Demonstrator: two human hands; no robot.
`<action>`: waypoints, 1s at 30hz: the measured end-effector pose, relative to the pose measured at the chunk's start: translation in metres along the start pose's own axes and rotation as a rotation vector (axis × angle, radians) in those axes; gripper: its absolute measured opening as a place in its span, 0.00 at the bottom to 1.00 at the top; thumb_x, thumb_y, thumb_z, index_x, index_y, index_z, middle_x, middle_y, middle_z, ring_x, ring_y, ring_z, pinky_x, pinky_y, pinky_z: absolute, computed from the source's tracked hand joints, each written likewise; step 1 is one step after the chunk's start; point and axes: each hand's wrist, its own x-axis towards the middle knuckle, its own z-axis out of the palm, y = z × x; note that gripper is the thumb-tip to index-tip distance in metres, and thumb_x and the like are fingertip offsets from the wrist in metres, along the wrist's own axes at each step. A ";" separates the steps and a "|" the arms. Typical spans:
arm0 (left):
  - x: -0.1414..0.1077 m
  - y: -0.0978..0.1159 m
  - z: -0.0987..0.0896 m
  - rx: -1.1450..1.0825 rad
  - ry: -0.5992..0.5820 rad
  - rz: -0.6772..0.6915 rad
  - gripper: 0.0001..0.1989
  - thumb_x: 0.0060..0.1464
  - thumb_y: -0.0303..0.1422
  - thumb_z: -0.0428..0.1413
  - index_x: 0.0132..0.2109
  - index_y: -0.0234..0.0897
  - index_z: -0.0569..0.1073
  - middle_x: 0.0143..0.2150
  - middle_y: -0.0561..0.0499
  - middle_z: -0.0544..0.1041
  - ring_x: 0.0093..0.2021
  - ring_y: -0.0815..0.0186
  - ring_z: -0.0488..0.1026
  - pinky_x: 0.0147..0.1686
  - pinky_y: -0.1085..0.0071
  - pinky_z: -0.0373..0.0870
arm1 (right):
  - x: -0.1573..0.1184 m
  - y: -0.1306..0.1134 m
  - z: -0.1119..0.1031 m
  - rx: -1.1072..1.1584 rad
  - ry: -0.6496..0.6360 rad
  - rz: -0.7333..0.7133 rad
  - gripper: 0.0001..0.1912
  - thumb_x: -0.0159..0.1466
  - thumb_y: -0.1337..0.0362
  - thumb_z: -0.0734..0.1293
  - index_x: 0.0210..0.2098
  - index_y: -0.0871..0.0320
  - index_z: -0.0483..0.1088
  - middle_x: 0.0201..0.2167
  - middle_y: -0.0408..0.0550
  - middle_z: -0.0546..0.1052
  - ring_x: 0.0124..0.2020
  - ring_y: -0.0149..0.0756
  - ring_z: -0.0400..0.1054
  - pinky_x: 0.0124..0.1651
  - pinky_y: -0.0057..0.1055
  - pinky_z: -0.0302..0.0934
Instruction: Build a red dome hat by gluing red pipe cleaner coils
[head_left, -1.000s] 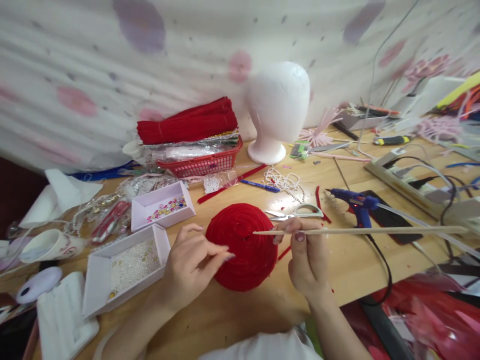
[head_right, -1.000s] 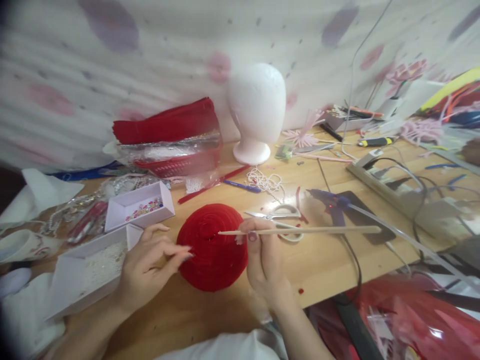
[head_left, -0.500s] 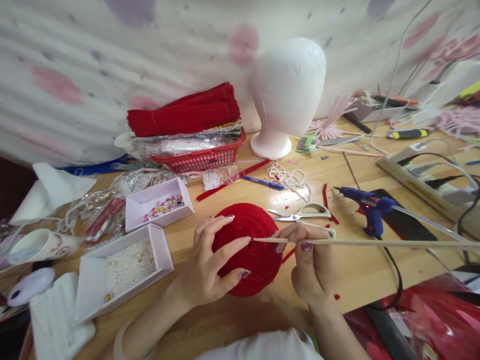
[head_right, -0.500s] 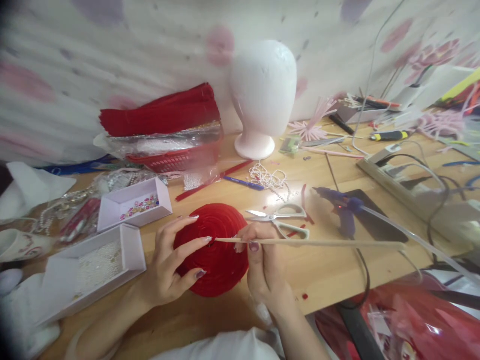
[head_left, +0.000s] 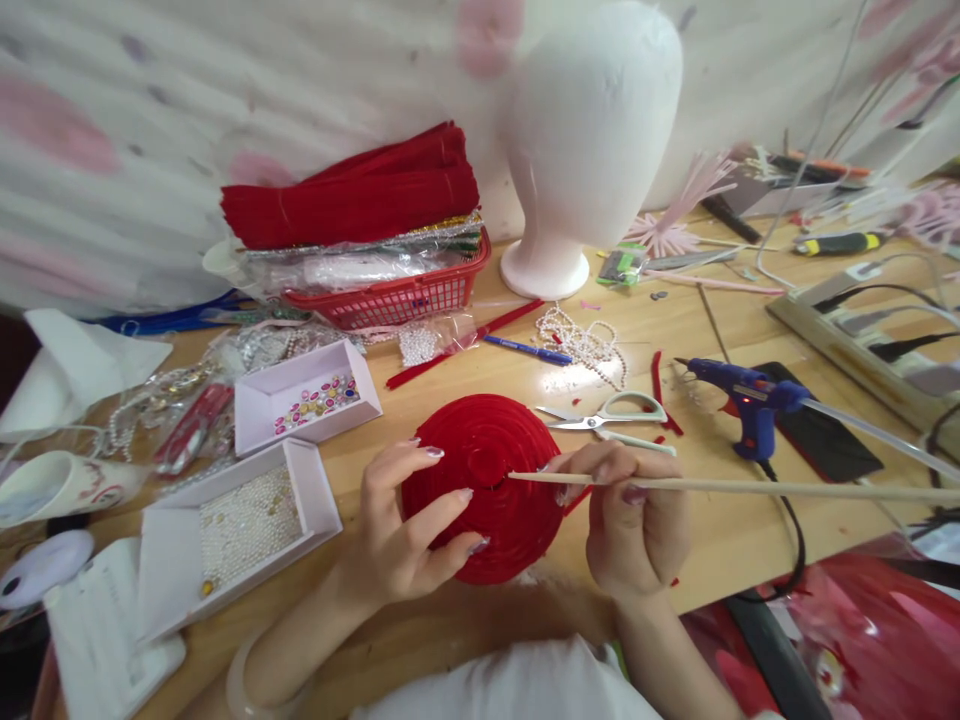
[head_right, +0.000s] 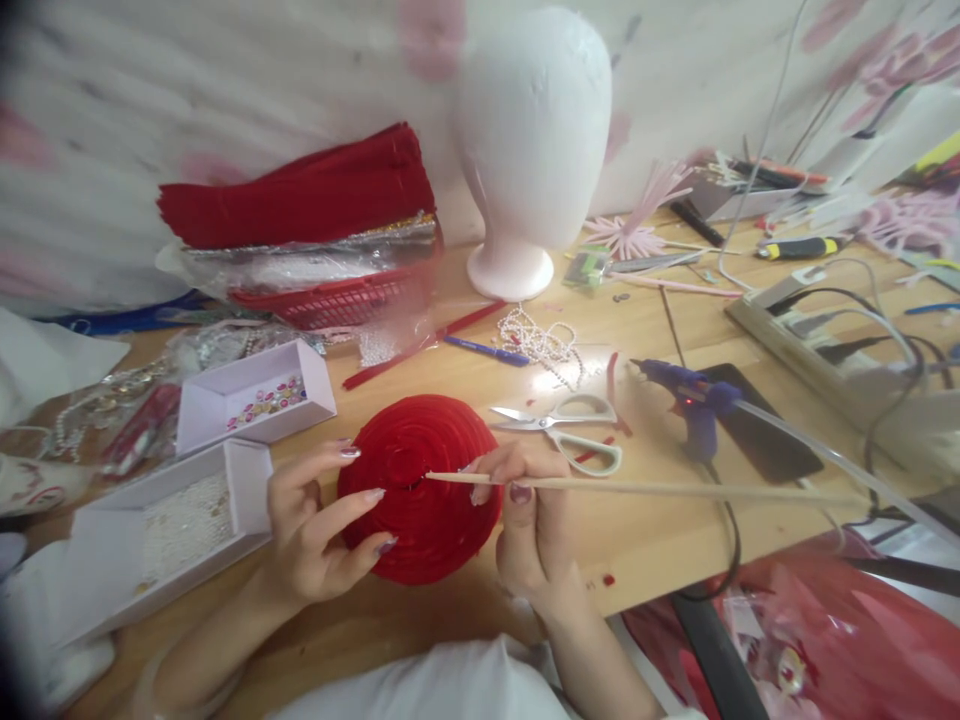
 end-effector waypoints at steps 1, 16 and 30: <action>-0.002 -0.001 0.000 0.016 0.020 0.001 0.09 0.62 0.34 0.54 0.49 0.39 0.69 0.54 0.41 0.62 0.55 0.55 0.66 0.55 0.52 0.70 | 0.001 0.000 0.001 -0.001 0.001 0.006 0.08 0.73 0.64 0.57 0.44 0.52 0.66 0.26 0.40 0.71 0.26 0.34 0.68 0.36 0.40 0.71; -0.003 -0.003 0.000 -0.024 -0.029 -0.046 0.09 0.60 0.33 0.53 0.48 0.38 0.70 0.56 0.41 0.62 0.56 0.55 0.66 0.55 0.55 0.69 | 0.003 -0.007 0.002 0.093 0.099 0.121 0.08 0.72 0.59 0.61 0.39 0.53 0.68 0.24 0.40 0.71 0.24 0.34 0.68 0.31 0.41 0.72; -0.010 -0.001 0.001 -0.032 -0.072 -0.104 0.13 0.60 0.32 0.52 0.52 0.39 0.68 0.60 0.38 0.60 0.58 0.52 0.63 0.54 0.53 0.69 | 0.002 -0.006 0.001 0.061 0.024 0.057 0.07 0.72 0.62 0.60 0.42 0.53 0.69 0.26 0.42 0.73 0.28 0.36 0.71 0.33 0.40 0.74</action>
